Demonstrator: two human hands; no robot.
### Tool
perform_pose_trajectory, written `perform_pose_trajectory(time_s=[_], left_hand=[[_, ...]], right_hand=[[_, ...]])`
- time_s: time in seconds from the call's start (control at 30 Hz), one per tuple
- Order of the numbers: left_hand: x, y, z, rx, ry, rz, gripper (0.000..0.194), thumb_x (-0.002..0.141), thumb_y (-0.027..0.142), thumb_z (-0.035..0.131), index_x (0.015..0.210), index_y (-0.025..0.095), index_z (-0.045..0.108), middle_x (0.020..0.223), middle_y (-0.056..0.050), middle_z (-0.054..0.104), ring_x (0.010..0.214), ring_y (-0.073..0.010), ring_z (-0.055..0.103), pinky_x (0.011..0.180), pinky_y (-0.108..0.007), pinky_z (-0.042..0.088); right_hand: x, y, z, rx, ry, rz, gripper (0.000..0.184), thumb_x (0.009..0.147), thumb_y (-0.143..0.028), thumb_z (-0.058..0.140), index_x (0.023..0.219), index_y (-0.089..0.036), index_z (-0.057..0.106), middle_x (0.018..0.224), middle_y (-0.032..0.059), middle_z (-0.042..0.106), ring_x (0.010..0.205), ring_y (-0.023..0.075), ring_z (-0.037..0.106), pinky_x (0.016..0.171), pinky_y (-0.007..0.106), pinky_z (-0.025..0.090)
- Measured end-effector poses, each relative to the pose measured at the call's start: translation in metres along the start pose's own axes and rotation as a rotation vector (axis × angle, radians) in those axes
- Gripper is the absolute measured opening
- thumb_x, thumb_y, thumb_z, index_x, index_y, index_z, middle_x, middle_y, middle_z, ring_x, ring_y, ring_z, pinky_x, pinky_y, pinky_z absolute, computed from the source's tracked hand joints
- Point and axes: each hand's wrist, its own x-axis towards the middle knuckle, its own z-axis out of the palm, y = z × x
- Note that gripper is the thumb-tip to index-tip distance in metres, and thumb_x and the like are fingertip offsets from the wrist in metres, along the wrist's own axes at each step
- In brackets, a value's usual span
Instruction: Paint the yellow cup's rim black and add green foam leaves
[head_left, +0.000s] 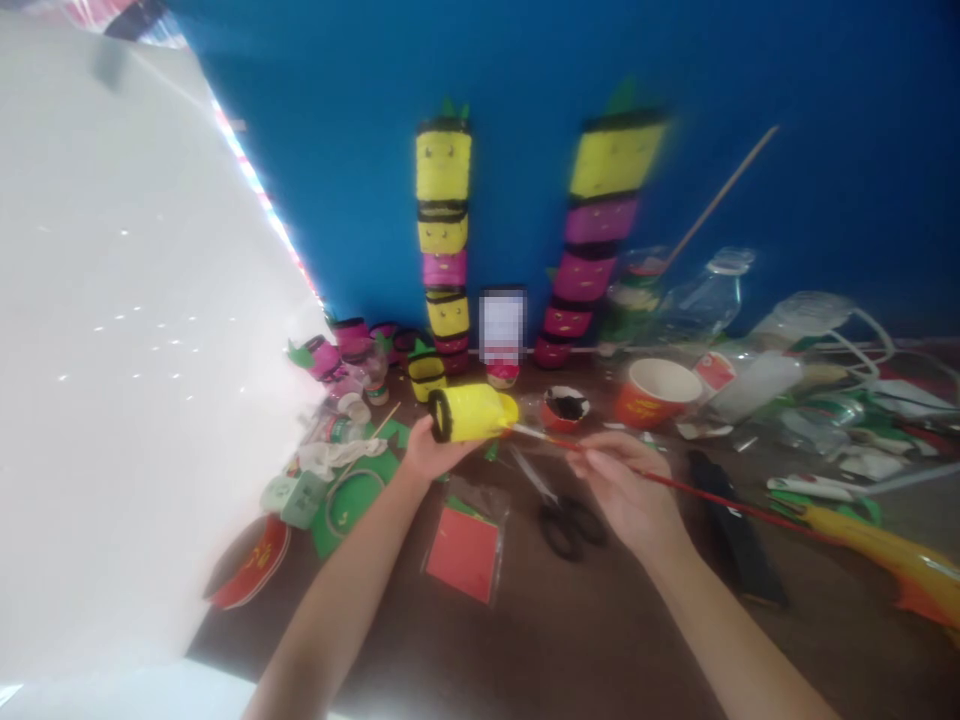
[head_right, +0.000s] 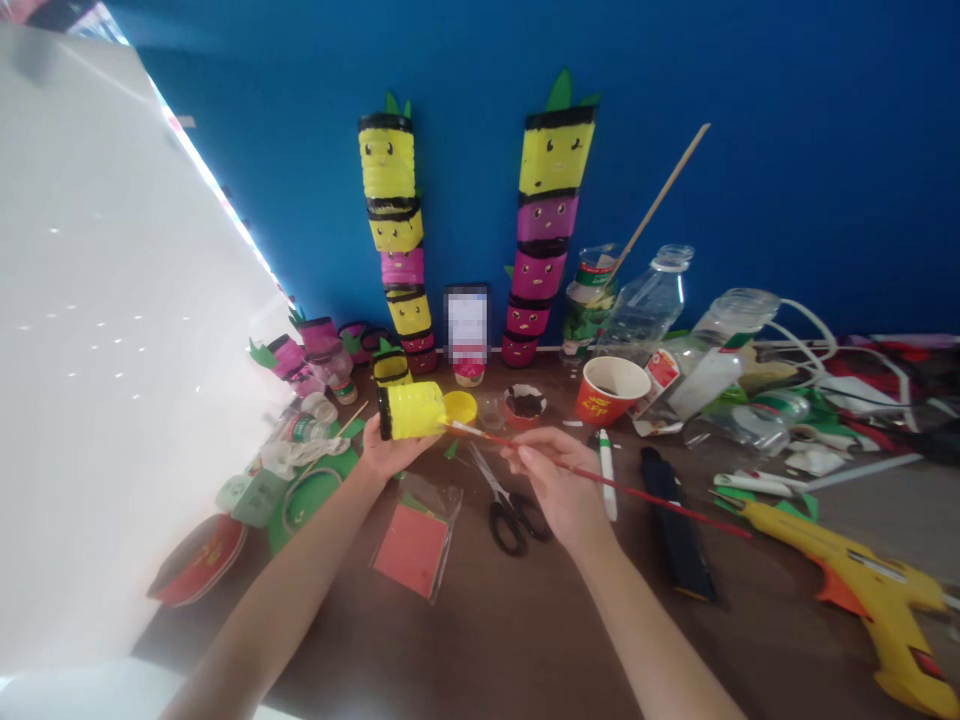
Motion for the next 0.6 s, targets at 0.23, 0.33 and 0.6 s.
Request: perform_pose_trajectory(time_s=[0.23, 0.33, 0.6], left_hand=[[0.0, -0.0003, -0.0023, 0.001, 0.03, 0.007, 0.072, 0.064, 0.046, 0.059, 0.127, 0.014, 0.045, 0.127, -0.014, 0.053, 0.131, -0.0331, 0.03, 0.108, -0.047, 0.021], [0.0004, 0.0001, -0.003, 0.004, 0.011, -0.005, 0.071, 0.064, 0.045, 0.059, 0.126, 0.013, 0.046, 0.126, -0.014, 0.053, 0.131, -0.0333, 0.03, 0.108, -0.048, 0.021], [0.0, -0.001, -0.0058, 0.026, 0.009, -0.059, 0.07, 0.06, 0.044, 0.062, 0.121, 0.012, 0.05, 0.118, -0.015, 0.059, 0.132, -0.0339, 0.028, 0.108, -0.049, 0.018]], right_hand=[[0.0018, -0.0003, -0.0027, -0.046, 0.028, -0.042, 0.01, 0.056, -0.021, 0.076, 0.062, -0.022, 0.068, 0.056, -0.0009, 0.065, 0.052, 0.0122, 0.06, 0.048, 0.023, 0.047], [0.0013, -0.0044, -0.0024, -0.041, 0.034, -0.051, 0.008, 0.056, -0.02, 0.074, 0.061, -0.023, 0.068, 0.058, -0.0009, 0.065, 0.053, 0.0121, 0.06, 0.048, 0.023, 0.047], [0.0018, -0.007, 0.0005, 0.069, 0.015, -0.034, 0.006, 0.058, -0.022, 0.074, 0.06, -0.024, 0.069, 0.056, -0.0014, 0.064, 0.051, 0.0106, 0.058, 0.046, 0.023, 0.044]])
